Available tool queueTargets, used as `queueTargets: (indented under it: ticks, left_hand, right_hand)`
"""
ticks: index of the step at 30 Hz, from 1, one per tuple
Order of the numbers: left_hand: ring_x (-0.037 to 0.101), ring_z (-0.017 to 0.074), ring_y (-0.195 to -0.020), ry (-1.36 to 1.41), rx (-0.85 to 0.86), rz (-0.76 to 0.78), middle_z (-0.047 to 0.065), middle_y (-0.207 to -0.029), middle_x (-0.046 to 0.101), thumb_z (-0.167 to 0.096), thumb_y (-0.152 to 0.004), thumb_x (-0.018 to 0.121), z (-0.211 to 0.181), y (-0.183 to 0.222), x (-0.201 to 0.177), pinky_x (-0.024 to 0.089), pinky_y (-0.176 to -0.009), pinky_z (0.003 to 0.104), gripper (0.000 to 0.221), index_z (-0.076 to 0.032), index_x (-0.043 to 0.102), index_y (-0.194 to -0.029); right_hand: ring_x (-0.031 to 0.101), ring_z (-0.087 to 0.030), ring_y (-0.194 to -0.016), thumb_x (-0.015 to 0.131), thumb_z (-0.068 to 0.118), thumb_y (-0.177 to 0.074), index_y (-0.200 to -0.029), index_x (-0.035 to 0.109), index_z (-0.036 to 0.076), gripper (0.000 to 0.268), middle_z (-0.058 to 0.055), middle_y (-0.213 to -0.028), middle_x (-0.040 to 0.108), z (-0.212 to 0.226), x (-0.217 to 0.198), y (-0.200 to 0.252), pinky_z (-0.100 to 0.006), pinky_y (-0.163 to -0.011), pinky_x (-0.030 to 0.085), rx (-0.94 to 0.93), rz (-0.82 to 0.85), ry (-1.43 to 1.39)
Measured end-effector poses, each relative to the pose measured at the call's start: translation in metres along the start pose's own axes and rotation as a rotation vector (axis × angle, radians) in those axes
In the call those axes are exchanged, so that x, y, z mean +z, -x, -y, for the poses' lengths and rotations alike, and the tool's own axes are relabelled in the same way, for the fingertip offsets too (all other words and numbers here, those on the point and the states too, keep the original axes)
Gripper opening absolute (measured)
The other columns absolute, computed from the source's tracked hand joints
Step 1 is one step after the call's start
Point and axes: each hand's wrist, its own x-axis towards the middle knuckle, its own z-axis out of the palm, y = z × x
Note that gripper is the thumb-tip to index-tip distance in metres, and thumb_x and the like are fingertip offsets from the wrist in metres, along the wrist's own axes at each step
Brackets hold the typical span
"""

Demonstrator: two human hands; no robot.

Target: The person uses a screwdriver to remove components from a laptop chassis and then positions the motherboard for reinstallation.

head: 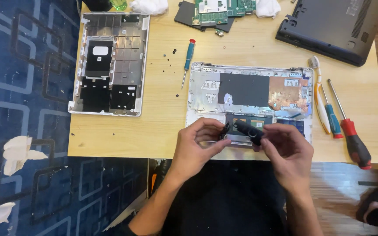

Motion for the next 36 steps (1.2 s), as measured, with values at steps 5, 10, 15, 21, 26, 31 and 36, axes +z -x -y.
queueTargets:
  ticks: [5,10,15,21,26,31,36]
  left_hand:
    - [0.073,0.0156,-0.098,-0.417,0.289,0.013,0.005,-0.109,0.076,-0.009,-0.082,0.084,-0.013,-0.004,-0.031,0.059,-0.093,0.027,0.037,-0.011,0.07,-0.116]
    - [0.068,0.0161,-0.096,-0.609,0.34,0.048,0.003,-0.105,0.072,-0.013,-0.085,0.083,-0.017,-0.005,-0.045,0.053,-0.087,0.029,0.034,-0.015,0.076,-0.118]
    - [0.059,0.0208,-0.091,-0.749,0.483,0.153,0.004,-0.095,0.064,-0.016,-0.089,0.08,-0.015,-0.012,-0.029,0.048,-0.084,0.034,0.03,-0.012,0.074,-0.119]
    - [0.059,0.0215,-0.097,-0.712,0.465,0.178,0.005,-0.101,0.059,-0.013,-0.09,0.077,-0.014,-0.019,-0.028,0.049,-0.084,0.034,0.03,-0.013,0.073,-0.12]
    - [0.059,0.0218,-0.097,-0.739,0.467,0.1,0.007,-0.101,0.057,-0.012,-0.089,0.079,-0.018,-0.017,-0.046,0.05,-0.086,0.033,0.031,-0.011,0.074,-0.119]
    - [0.059,0.0184,-0.097,-0.782,0.336,0.173,0.003,-0.098,0.057,-0.016,-0.088,0.079,-0.023,-0.013,-0.066,0.05,-0.085,0.031,0.032,-0.013,0.076,-0.12]
    - [0.063,0.0152,-0.087,-0.676,0.332,0.18,0.003,-0.094,0.063,-0.014,-0.085,0.083,-0.03,-0.013,-0.064,0.051,-0.08,0.028,0.031,-0.011,0.077,-0.115]
  right_hand:
    - [0.07,-0.021,-0.072,0.065,-0.007,-0.095,-0.114,0.065,-0.006,0.02,-0.016,-0.091,0.067,-0.006,-0.026,-0.001,-0.027,-0.074,0.061,0.048,-0.04,0.0]
    - [0.069,-0.019,-0.082,0.069,-0.008,-0.088,-0.119,0.07,-0.005,0.03,-0.015,-0.091,0.071,0.02,-0.061,0.004,-0.025,-0.083,0.057,0.179,-0.096,0.185]
    - [0.045,-0.01,-0.077,0.077,-0.005,-0.087,-0.121,0.073,-0.001,0.035,-0.001,-0.082,0.052,0.021,-0.088,0.011,-0.022,-0.081,0.042,0.113,-0.139,0.48]
    - [0.061,-0.015,-0.088,0.081,0.005,-0.084,-0.121,0.076,0.01,0.038,-0.007,-0.108,0.074,0.018,-0.105,0.011,-0.029,-0.093,0.05,-0.056,-0.05,0.732]
    - [0.062,-0.021,-0.102,0.081,0.002,-0.085,-0.119,0.074,0.006,0.035,-0.007,-0.111,0.075,0.019,-0.092,0.005,-0.033,-0.095,0.049,-0.185,0.017,0.765]
    - [0.061,-0.024,-0.103,0.08,0.007,-0.088,-0.118,0.075,0.006,0.031,-0.007,-0.11,0.072,0.026,-0.091,0.004,-0.035,-0.098,0.047,-0.284,0.078,0.84]
    - [0.06,-0.022,-0.099,0.079,-0.001,-0.088,-0.119,0.076,0.009,0.033,-0.004,-0.115,0.077,0.023,-0.094,0.006,-0.034,-0.097,0.051,-0.322,0.063,0.875]
